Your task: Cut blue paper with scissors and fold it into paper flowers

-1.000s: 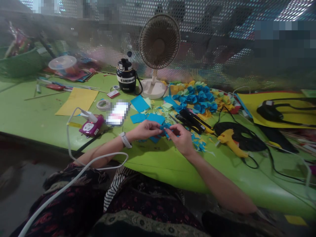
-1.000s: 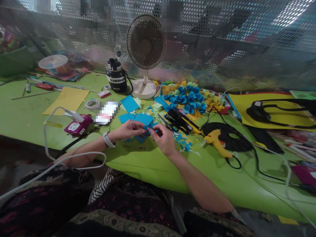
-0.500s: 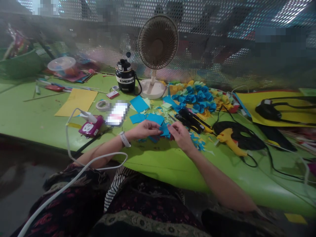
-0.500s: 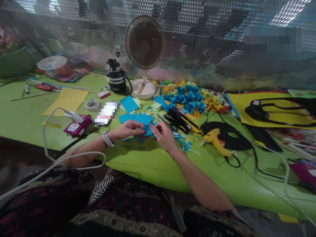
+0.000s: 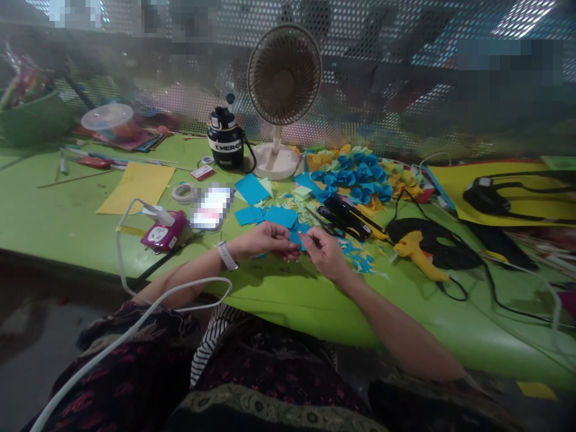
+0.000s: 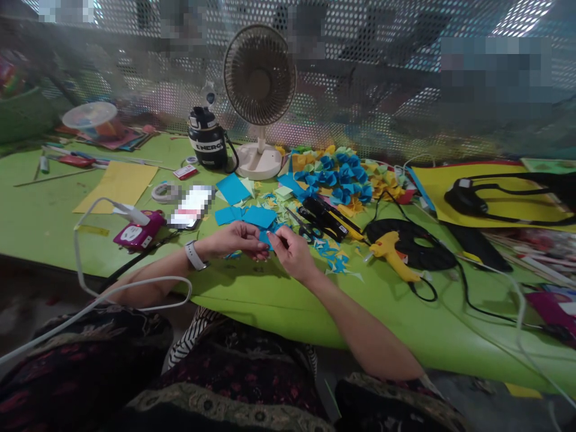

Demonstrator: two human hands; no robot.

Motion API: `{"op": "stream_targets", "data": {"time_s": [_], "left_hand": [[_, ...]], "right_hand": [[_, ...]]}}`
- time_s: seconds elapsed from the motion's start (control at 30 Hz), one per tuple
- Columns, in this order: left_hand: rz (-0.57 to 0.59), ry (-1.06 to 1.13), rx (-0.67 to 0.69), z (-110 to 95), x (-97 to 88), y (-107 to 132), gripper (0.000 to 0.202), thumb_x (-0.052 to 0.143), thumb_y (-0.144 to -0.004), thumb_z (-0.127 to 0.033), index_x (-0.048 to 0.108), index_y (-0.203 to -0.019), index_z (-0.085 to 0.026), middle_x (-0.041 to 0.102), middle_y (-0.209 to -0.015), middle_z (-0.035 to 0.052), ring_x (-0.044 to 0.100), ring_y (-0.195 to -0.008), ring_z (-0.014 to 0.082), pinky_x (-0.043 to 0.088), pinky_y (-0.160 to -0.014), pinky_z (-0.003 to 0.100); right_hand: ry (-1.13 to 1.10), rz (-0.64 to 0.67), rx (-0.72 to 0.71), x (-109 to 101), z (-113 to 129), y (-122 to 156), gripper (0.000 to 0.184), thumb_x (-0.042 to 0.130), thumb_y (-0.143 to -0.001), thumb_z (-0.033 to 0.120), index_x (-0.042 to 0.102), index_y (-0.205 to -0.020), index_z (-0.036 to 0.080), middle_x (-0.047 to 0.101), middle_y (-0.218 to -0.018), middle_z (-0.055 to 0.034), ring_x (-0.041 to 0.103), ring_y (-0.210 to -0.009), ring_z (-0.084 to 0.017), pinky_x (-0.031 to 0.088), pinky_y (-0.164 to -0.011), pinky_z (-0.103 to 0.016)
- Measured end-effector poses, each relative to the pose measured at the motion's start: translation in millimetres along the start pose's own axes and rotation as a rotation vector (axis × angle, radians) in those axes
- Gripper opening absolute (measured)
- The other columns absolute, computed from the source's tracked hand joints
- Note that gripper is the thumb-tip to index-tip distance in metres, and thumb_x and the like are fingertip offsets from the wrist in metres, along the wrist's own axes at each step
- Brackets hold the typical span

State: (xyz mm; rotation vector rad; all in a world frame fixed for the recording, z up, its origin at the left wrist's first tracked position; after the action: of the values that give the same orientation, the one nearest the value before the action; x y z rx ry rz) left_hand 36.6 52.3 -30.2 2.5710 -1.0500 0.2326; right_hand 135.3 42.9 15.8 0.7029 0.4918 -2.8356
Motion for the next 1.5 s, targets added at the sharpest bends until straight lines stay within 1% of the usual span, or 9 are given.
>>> {"op": "stream_targets", "data": {"time_s": [0.27,0.67,0.77,0.87,0.97,1.07,1.17,1.27,1.5], "left_hand": [[-0.025,-0.053,0.078,-6,-3.3,1,0.038,0.084,-0.07,-0.041,0.062,-0.078,-0.011,0.076,-0.082,0.0086,0.073,-0.074,0.0149,0.059,-0.069,0.026],[-0.135,0.037,0.106,-8,-16.5,0,0.043,0.088,-0.063,-0.042,0.061,-0.079,-0.012,0.074,-0.076,0.0057,0.072,-0.07,0.0142,0.059,-0.066,0.025],[-0.2,0.038,0.145,-13,-21.7,2,0.038,0.085,-0.069,-0.04,0.062,-0.082,-0.013,0.072,-0.074,0.0038,0.071,-0.07,0.0139,0.058,-0.061,0.022],[-0.269,0.006,0.156,-14,-27.2,3,0.032,0.081,-0.075,-0.038,0.061,-0.08,-0.013,0.068,-0.068,0.001,0.07,-0.064,0.0122,0.052,-0.052,0.017],[-0.321,-0.005,0.143,-12,-32.8,3,0.033,0.079,-0.076,-0.04,0.058,-0.081,-0.014,0.067,-0.068,-0.0002,0.071,-0.063,0.0135,0.048,-0.046,0.016],[-0.342,0.033,0.163,-14,-36.7,3,0.036,0.08,-0.074,-0.042,0.056,-0.083,-0.016,0.065,-0.069,-0.0025,0.073,-0.065,0.0159,0.048,-0.045,0.016],[-0.355,0.066,0.172,-16,-38.9,2,0.034,0.081,-0.075,-0.038,0.057,-0.085,-0.015,0.065,-0.069,-0.003,0.073,-0.066,0.0158,0.05,-0.047,0.017],[-0.384,0.079,0.174,-18,-40.9,4,0.03,0.081,-0.076,-0.033,0.06,-0.083,-0.013,0.067,-0.071,-0.0013,0.073,-0.067,0.0147,0.052,-0.049,0.018],[-0.384,0.142,0.197,-17,-42.1,3,0.031,0.083,-0.072,-0.03,0.06,-0.081,-0.012,0.068,-0.073,-0.0001,0.074,-0.074,0.0167,0.056,-0.059,0.022]], "right_hand": [[-0.053,-0.034,0.061,-3,-6,0,0.039,0.049,-0.093,0.054,0.042,-0.07,0.024,0.038,-0.054,0.0056,0.038,-0.052,-0.012,0.031,-0.053,-0.027],[-0.176,0.135,0.161,18,-14,2,0.048,0.049,-0.09,0.065,0.04,-0.067,0.024,0.047,-0.053,0.0048,0.044,-0.045,-0.011,0.036,-0.048,-0.027],[-0.127,0.102,0.147,17,-14,1,0.05,0.047,-0.089,0.069,0.04,-0.067,0.024,0.048,-0.056,0.0041,0.045,-0.046,-0.011,0.037,-0.048,-0.027],[-0.07,0.164,0.152,17,-15,-2,0.048,0.046,-0.09,0.066,0.042,-0.068,0.024,0.05,-0.057,0.0034,0.048,-0.048,-0.012,0.038,-0.05,-0.027],[0.139,0.166,0.157,-3,-20,-10,0.042,0.044,-0.094,0.056,0.05,-0.07,0.022,0.056,-0.062,0.0003,0.055,-0.056,-0.015,0.041,-0.056,-0.028],[0.654,-0.026,0.214,-51,-28,-20,0.022,0.057,-0.087,0.04,0.061,-0.079,0.02,0.066,-0.089,-0.0076,0.062,-0.076,-0.021,0.041,-0.065,-0.031],[0.965,0.073,0.364,-65,-51,-21,0.022,0.059,-0.084,0.035,0.066,-0.093,0.017,0.066,-0.105,-0.0149,0.065,-0.085,-0.028,0.041,-0.066,-0.034],[1.03,0.168,0.419,-63,-64,-20,0.03,0.059,-0.083,0.036,0.067,-0.101,0.014,0.066,-0.108,-0.0184,0.067,-0.088,-0.032,0.042,-0.066,-0.036],[1.034,0.173,0.415,-63,-70,-23,0.03,0.061,-0.08,0.038,0.069,-0.098,0.014,0.068,-0.108,-0.0192,0.068,-0.091,-0.033,0.046,-0.07,-0.038]]}}
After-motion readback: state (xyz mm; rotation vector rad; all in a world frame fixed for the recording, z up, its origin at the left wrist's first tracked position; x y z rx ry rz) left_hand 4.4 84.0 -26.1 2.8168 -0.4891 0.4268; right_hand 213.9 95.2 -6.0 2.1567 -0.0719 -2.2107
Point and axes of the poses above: each hand's wrist, its own y-axis away from the middle knuckle, its own x-axis out of the palm, z = x × y, the point moved 10 cm from there along -y, towards the middle knuckle
